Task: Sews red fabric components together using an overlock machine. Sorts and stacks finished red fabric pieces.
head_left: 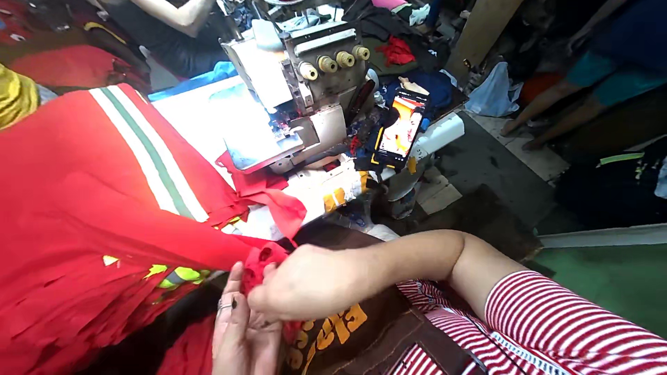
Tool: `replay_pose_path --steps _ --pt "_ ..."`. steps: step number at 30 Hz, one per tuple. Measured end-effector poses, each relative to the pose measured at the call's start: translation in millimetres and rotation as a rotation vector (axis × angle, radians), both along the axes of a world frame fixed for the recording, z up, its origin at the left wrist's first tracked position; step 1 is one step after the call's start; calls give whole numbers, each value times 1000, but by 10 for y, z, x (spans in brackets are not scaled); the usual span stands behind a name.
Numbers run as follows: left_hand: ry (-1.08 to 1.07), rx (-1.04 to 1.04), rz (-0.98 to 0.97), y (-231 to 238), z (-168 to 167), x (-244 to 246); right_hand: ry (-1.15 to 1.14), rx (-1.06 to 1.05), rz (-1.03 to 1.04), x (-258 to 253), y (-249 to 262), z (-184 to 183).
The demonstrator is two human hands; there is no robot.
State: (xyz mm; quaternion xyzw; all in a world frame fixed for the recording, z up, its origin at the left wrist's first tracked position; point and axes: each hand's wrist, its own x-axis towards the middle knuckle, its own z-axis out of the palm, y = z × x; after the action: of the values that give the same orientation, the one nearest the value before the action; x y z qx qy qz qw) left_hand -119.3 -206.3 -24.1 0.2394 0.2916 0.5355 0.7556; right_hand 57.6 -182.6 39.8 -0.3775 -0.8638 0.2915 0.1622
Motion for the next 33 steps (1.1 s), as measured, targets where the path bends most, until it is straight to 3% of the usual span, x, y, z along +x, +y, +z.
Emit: replay_pose_path --steps 3,7,10,12,16,20,24,29,33 --pt "39 73 85 140 13 -161 -30 46 98 99 -52 26" --pt "-96 244 256 259 137 -609 30 48 67 475 79 221" --pt "38 334 343 276 356 -727 154 142 82 622 179 213" --pt "199 366 289 278 398 -608 158 121 125 561 174 242" --pt "471 349 -17 143 223 -146 75 70 189 295 165 220" --pt "336 213 -217 -10 116 -76 60 -42 150 303 347 134" --pt "340 205 -137 -15 201 -462 116 -97 164 598 593 -65" --pt "-16 278 -59 61 179 -722 201 -91 64 916 861 -180" --pt "213 215 -6 27 107 -456 482 -155 -187 749 771 -163"
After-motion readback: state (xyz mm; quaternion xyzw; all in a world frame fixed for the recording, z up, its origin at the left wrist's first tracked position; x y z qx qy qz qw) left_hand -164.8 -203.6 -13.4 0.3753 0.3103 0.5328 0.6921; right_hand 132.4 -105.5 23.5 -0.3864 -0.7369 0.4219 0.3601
